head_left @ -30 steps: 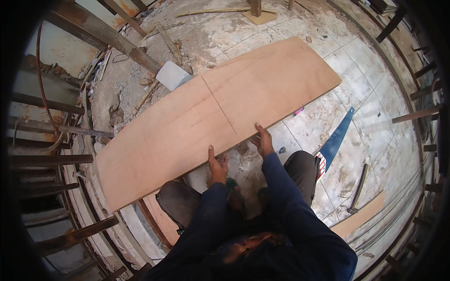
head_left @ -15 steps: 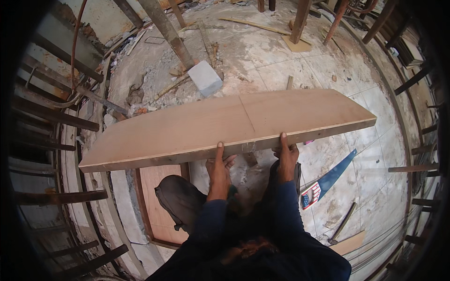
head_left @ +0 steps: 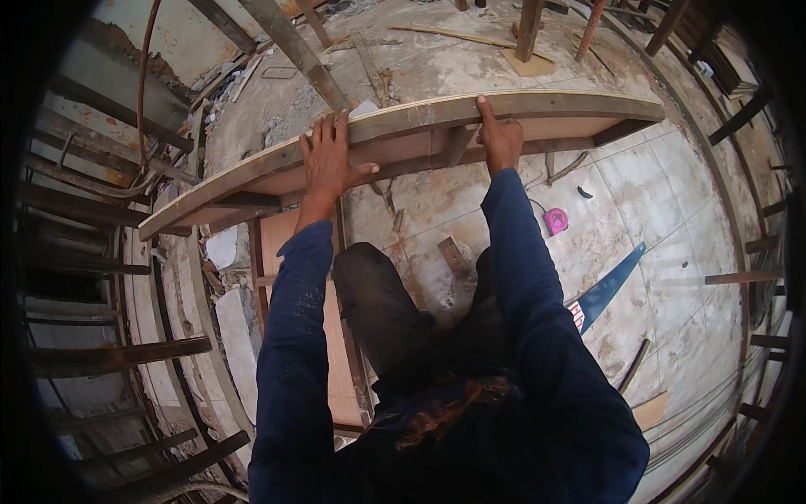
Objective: The person saws through a wooden board by hand while sitting on the floor, using a pencil to mark a line and then following it with a hand saw.
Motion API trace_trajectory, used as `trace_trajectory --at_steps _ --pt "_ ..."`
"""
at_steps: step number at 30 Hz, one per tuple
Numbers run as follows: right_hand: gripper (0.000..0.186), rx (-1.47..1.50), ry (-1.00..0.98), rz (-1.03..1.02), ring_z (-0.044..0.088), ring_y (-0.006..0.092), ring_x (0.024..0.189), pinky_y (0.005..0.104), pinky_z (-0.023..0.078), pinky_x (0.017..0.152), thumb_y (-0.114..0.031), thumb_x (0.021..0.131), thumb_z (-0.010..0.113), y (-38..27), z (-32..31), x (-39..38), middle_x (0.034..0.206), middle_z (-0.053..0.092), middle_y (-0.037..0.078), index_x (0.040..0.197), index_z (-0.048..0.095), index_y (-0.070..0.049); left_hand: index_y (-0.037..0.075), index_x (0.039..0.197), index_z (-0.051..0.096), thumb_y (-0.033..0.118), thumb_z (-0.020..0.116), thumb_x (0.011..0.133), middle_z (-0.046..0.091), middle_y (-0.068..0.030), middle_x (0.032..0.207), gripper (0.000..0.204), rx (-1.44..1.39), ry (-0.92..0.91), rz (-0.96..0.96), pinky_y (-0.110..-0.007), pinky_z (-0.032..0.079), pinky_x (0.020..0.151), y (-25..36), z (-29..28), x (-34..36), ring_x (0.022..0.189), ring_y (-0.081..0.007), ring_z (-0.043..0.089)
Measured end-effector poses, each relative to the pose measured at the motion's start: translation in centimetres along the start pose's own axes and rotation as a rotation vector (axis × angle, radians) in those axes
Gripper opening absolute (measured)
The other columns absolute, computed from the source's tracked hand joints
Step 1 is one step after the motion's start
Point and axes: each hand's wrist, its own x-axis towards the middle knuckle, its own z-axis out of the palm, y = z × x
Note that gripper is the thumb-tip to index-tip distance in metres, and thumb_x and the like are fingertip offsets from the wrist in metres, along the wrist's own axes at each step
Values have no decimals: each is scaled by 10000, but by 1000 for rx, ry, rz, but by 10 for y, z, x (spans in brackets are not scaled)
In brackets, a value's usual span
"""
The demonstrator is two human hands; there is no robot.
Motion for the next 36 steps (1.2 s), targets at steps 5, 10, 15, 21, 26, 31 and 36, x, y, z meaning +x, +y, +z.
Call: trace_trajectory --at_steps 5,10,15,21,26,31,36 --pt "670 26 -222 -15 688 397 934 452 515 832 -600 785 723 45 -9 -6 897 707 267 951 707 49 127 1249 538 470 895 602 598 -104 1189 815 125 -378 -78 -533 409 944 -22 20 21 1147 -315 561" --pt "583 -391 -513 -29 699 353 902 403 540 821 -537 760 777 142 -31 -96 868 715 232 923 679 15 128 1145 546 374 875 654 609 -75 1104 640 147 -324 -27 -505 426 889 -33 28 30 1111 -295 574" --pt "959 -916 -878 -43 582 416 1142 473 520 913 -512 721 811 224 -18 -189 1251 533 279 1398 366 2 145 1189 529 266 862 665 608 -57 1118 633 159 -387 -53 -523 422 933 -38 36 48 1112 -285 581" --pt "919 -1208 -856 -98 621 385 1066 413 555 831 -328 848 683 290 -6 -207 1201 555 235 1523 138 -24 131 1122 534 239 842 673 612 -77 1106 554 159 -460 -98 -504 424 910 -35 43 69 1116 -302 569" --pt "602 -816 -692 -59 691 384 873 455 579 729 -293 815 682 279 25 -163 1060 622 197 1290 404 -50 135 1113 531 216 840 663 610 -73 1095 551 186 -449 -120 -484 419 915 -43 49 78 1108 -295 566" --pt "546 -913 -530 -114 688 362 904 436 586 742 -327 747 756 253 79 -73 1030 638 166 1116 485 -29 129 1095 521 186 836 643 607 -75 1067 554 183 -468 -89 -479 419 902 -45 53 80 1098 -295 566" --pt "575 -919 -573 -196 699 344 887 426 589 739 -339 726 771 262 89 -48 1020 643 186 1112 486 -22 120 1077 521 162 822 637 624 -102 1008 535 165 -437 -53 -488 452 849 -56 61 85 1031 -333 598"
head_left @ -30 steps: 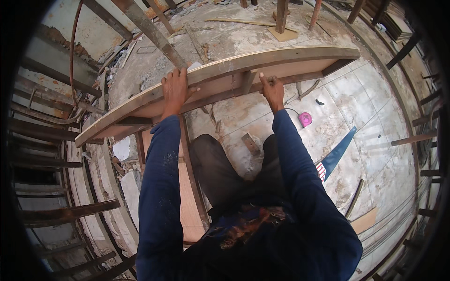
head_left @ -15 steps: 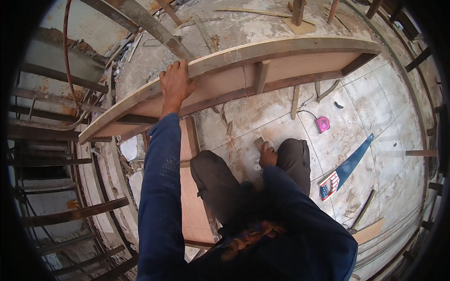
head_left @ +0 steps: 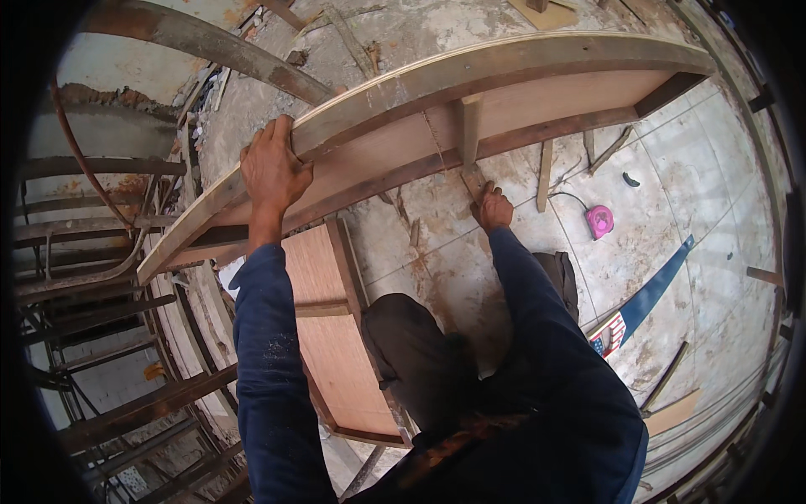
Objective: The person saws through a wooden board by hand while sitting on the floor, using a pencil to mark a line and then following it with a hand saw.
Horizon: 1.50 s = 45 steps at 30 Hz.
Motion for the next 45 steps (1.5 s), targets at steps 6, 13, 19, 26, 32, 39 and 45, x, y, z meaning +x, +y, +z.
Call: trace_trajectory --at_steps 6,13,19,26,32,39,45 --pt "702 -31 -67 -28 699 347 856 430 583 716 -426 767 741 3 -6 11 1017 637 206 1211 448 33 109 1071 540 108 785 638 636 -102 1053 498 -45 -63 -41 -498 445 904 -5 2 41 1073 -331 593" --pt "636 91 -248 96 690 361 939 441 566 802 -431 762 718 25 -26 -30 1079 639 218 1164 487 4 89 1059 541 213 831 637 613 -101 1035 526 -22 -25 -22 -491 429 903 2 2 18 1045 -323 577" --pt "555 165 -245 94 692 358 870 458 567 741 -373 751 738 55 -22 -84 1014 629 190 1104 492 -23 74 1251 541 515 854 628 597 -122 1089 825 -108 -92 138 -512 437 851 -13 -18 18 1027 -355 592" --pt "621 111 -187 62 658 349 893 461 557 724 -417 740 784 66 -18 -94 1027 584 166 1137 451 -73 56 1171 512 486 904 561 633 -181 995 843 -103 -166 388 -493 510 789 60 -36 79 954 -404 638" --pt "608 150 -100 87 632 360 946 476 564 725 -379 732 795 52 -15 -77 1052 554 161 1137 444 -92 48 1176 461 219 857 629 634 -206 946 697 -141 -275 342 -492 523 694 46 -14 83 811 -421 665" --pt "606 253 -98 218 622 393 949 498 550 784 -293 699 795 15 -13 -45 1092 533 190 1142 457 -55 34 1200 472 172 840 590 646 -249 966 725 -133 -327 337 -491 532 709 46 -28 78 818 -447 665" --pt "644 346 -127 286 618 407 957 503 548 786 -281 678 809 -11 -9 -6 1085 525 205 1172 462 -56 56 1182 494 140 805 574 659 -240 950 688 -156 -267 337 -486 530 705 43 -24 78 813 -440 666"
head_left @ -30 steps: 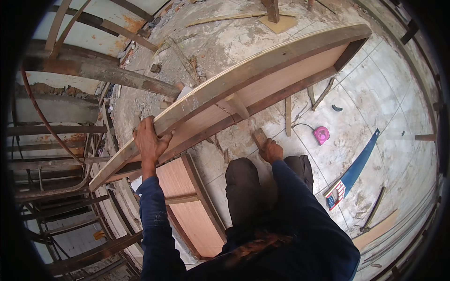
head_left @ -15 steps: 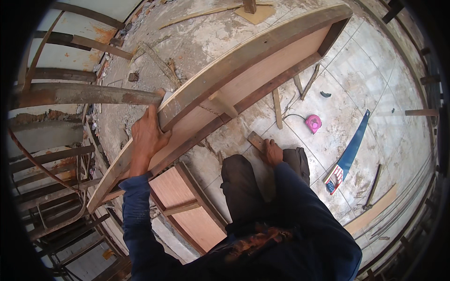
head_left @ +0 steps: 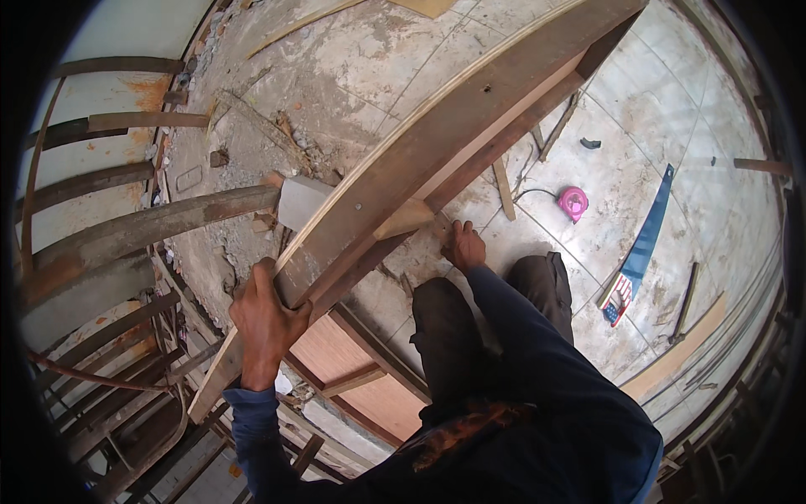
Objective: The person saws through a wooden board by hand while sitting on the floor, using a pencil to mark a line and then following it with a hand saw.
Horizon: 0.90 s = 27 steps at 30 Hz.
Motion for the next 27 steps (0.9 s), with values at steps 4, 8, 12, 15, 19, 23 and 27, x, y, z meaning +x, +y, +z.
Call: trace_trajectory --at_steps 4,8,12,15,19,23,27 --pt "683 47 -2 -29 618 412 967 515 541 790 -274 678 818 -22 12 13 1091 524 211 1221 458 -67 42 1184 499 166 861 579 634 -210 949 716 -34 -35 3 -471 516 688 0 -9 -5 795 -414 654" --pt "671 149 72 -91 602 424 996 505 537 805 -258 724 800 -31 36 5 1121 522 223 1265 467 -41 51 1189 502 179 881 572 640 -202 957 736 -46 -22 -27 -467 521 696 3 -9 -7 809 -410 660" --pt "614 337 150 -97 583 438 1023 500 514 838 -237 736 788 -25 72 5 1109 549 247 1246 514 -31 71 1159 503 127 807 572 660 -208 872 663 -30 55 10 -462 535 685 9 -2 -11 752 -422 668" --pt "593 311 78 -146 578 433 1047 495 501 865 -230 745 779 -10 79 8 1149 555 270 1247 549 -14 71 1158 502 134 817 575 652 -206 901 665 -78 27 -43 -465 531 699 9 4 -17 793 -418 664" --pt "600 265 -35 -190 583 460 1073 484 511 916 -239 762 775 -8 63 -3 1213 503 288 1236 520 26 63 1165 499 163 841 577 624 -199 951 688 -97 18 13 -475 515 743 18 5 -27 855 -419 635" --pt "605 103 -115 15 596 463 1069 479 509 927 -346 797 757 29 30 -18 1170 538 315 1214 549 40 57 1168 501 165 844 588 638 -203 948 682 -121 122 64 -478 517 731 32 13 -28 858 -414 646" --pt "560 29 -57 -75 602 435 1087 479 501 933 -369 801 751 73 -7 -40 1148 599 296 1180 608 17 58 1164 502 168 842 596 649 -217 948 671 -83 167 -50 -486 532 714 25 20 -37 854 -414 660"
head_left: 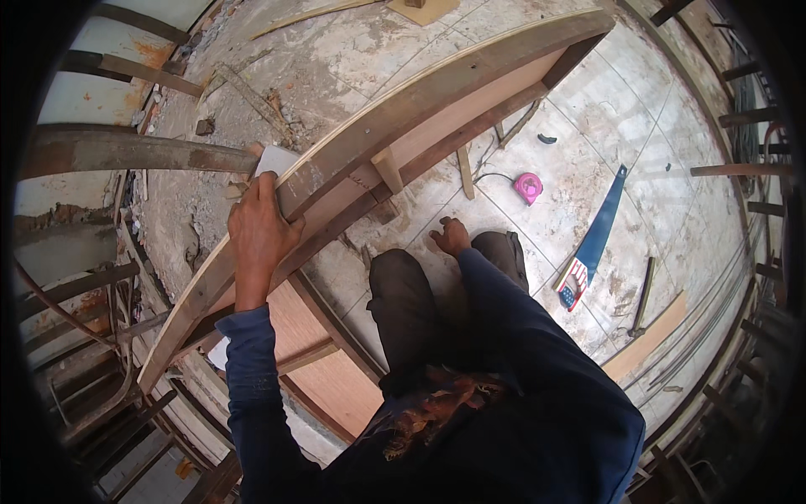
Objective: The person saws through a wooden board by hand while sitting on the floor, using a pencil to mark a line and then following it with a hand saw.
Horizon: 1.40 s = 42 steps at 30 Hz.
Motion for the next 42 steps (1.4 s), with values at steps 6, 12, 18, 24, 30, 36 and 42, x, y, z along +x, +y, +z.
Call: trace_trajectory --at_steps 6,12,18,24,30,36,42 --pt "357 359 489 -340 692 265 822 363 544 755 -237 893 704 -55 -112 -46 906 706 175 1146 665 13 87 1102 542 242 835 658 623 -121 1031 554 55 119 114 -474 534 764 3 6 0 943 -314 670" --pt "573 -21 708 -1223 604 344 1110 421 486 934 -374 894 719 -299 -214 -113 1192 636 192 1330 562 -37 39 1156 608 192 732 728 596 -116 1093 471 81 553 -49 -467 386 972 14 52 -27 1089 -289 554" --pt "895 -728 221 -960 545 400 1223 507 417 1033 -694 804 640 -377 -191 -65 1324 573 230 1420 480 -65 19 1325 550 177 658 808 468 -218 1426 551 -96 669 -2 -536 230 1172 47 87 -92 1399 -351 360" --pt "840 -920 304 -942 564 381 1140 519 455 949 -636 747 734 -363 -176 -60 1207 598 193 1339 486 -95 -2 1471 332 276 784 746 343 -259 1481 898 -408 246 -887 -541 309 1106 55 207 -312 1369 -443 338" --pt "756 -921 407 -967 569 363 1123 515 467 916 -411 711 853 -342 -188 -34 1176 600 155 1303 478 -127 3 1351 402 348 836 700 562 -206 1190 855 -469 -446 -1304 -604 512 834 82 288 -476 1044 -389 615" --pt "636 -852 453 -1028 572 365 1113 516 466 915 -277 722 823 -348 -170 -29 1145 602 136 1250 492 -149 24 1093 502 66 612 777 622 -201 962 337 -284 -181 -1195 -457 565 662 78 333 -530 802 -375 685" --pt "698 -901 418 -933 557 368 1158 515 460 947 -155 692 756 -349 -171 -26 1202 591 149 1331 473 -149 47 1120 499 118 627 785 629 -218 1016 365 -378 -242 -1132 -494 554 689 89 307 -539 813 -396 682"
